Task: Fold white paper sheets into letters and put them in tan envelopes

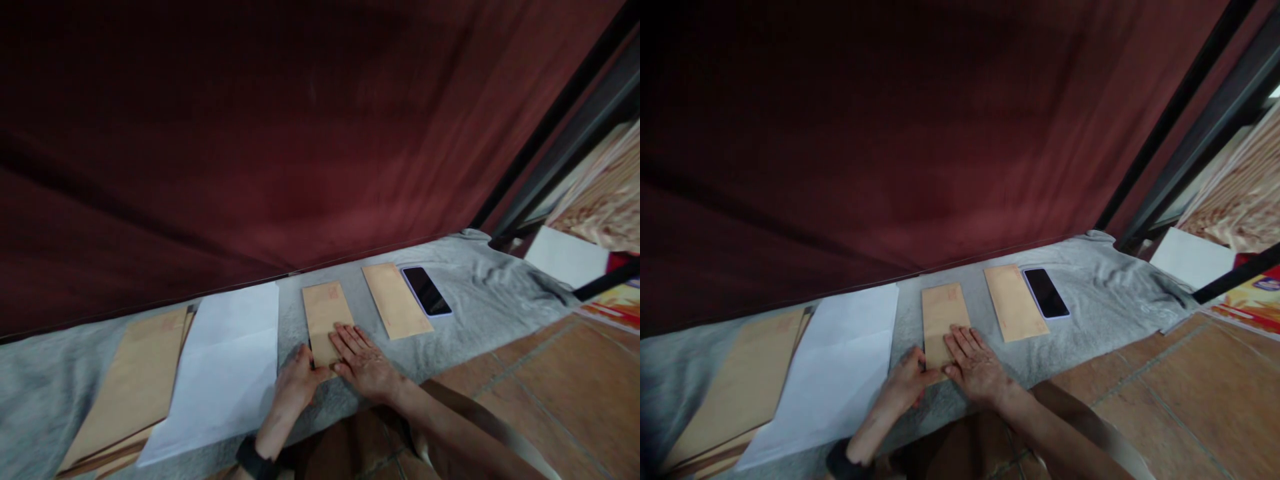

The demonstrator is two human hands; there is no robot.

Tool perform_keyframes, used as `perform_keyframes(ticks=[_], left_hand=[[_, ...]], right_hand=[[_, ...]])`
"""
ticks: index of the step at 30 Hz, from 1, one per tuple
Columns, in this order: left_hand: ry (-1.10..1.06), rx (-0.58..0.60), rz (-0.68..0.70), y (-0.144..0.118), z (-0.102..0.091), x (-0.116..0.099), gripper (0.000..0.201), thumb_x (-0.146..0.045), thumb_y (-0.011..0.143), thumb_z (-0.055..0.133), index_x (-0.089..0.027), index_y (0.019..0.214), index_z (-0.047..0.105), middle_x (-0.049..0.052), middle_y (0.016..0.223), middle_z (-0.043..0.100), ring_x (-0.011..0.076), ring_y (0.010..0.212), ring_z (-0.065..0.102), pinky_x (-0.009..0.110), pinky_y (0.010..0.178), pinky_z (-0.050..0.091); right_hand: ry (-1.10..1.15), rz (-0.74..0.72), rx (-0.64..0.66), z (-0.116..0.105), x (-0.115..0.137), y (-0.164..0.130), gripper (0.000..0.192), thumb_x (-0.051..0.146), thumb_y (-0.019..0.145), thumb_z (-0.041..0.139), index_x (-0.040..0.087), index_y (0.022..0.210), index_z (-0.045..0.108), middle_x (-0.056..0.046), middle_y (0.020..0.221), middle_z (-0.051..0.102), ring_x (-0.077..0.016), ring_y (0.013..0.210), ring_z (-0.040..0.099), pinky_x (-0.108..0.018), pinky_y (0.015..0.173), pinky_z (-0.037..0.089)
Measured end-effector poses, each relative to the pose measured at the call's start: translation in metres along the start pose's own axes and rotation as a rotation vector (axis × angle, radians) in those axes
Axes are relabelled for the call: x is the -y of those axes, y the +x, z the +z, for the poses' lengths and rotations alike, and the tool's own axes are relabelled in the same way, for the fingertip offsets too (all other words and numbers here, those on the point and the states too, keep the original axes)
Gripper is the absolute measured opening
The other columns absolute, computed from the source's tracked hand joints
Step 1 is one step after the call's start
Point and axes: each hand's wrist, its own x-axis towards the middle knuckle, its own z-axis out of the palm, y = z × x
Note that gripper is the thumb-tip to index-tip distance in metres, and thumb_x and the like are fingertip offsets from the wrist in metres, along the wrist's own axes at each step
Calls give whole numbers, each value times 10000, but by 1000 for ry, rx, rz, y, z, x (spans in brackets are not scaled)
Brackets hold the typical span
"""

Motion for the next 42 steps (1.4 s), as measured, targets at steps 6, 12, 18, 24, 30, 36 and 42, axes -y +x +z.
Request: perform_keyframes(ticks=[6, 12, 18, 24, 30, 36, 42], left_hand=[[197, -356, 372, 22, 2, -20, 238, -255, 992, 383, -183, 1056, 600, 87, 992, 724, 211, 913, 706, 343, 807, 548], [255, -308, 619, 49, 37, -44, 506, -390, 1019, 349, -112, 1422, 477, 169, 1500, 496, 254, 1425, 417, 454, 1189, 337], [401, -244, 598, 59, 48, -48, 603, -454, 1032, 262, -117, 1521, 366, 120, 1609, 328, 215, 1507, 263, 452, 1256, 186], [494, -198, 588, 79, 39, -53, 603, -441, 1037, 202, -137, 1539, 339, 83, 1625, 296, 190, 1522, 210, 425, 1258, 164], [570, -211, 556, 107, 32, -63, 610, -427, 1032, 191, -120, 1535, 347, 96, 1627, 284, 201, 1524, 203, 410, 1254, 152], [592, -204, 523, 115, 32, -61, 635, -449, 1028, 185, -112, 1555, 296, 102, 1636, 240, 218, 1531, 173, 440, 1255, 139], [584, -247, 515, 118, 35, -56, 613, -443, 1027, 192, -175, 1574, 253, 77, 1640, 247, 216, 1536, 153, 465, 1245, 160]], right_hand=[[4, -12, -7, 0, -2, 1, 624, 442, 1026, 435, 175, 1569, 283, -135, 1618, 285, -249, 1495, 274, -457, 1214, 277], [66, 43, 15, 4, 1, 3, 540, 342, 986, 518, 122, 1476, 464, -166, 1520, 460, -278, 1451, 365, -491, 1218, 265], [90, 41, 48, 1, 1, 5, 606, 388, 991, 497, 99, 1514, 397, -175, 1549, 408, -301, 1471, 318, -502, 1213, 265], [78, 41, -5, 1, 3, 7, 584, 446, 1002, 477, 108, 1478, 456, -169, 1515, 467, -278, 1463, 336, -483, 1206, 287], [84, 54, -8, -4, 5, 8, 556, 468, 1003, 475, 120, 1434, 516, -175, 1460, 532, -268, 1417, 416, -475, 1200, 298], [94, 62, 27, -10, 5, 9, 562, 471, 1013, 443, 130, 1459, 489, -172, 1483, 510, -275, 1428, 401, -467, 1204, 278], [91, 74, 28, -10, 6, 10, 553, 450, 1020, 428, 123, 1462, 481, -165, 1494, 497, -265, 1435, 393, -446, 1210, 273]])
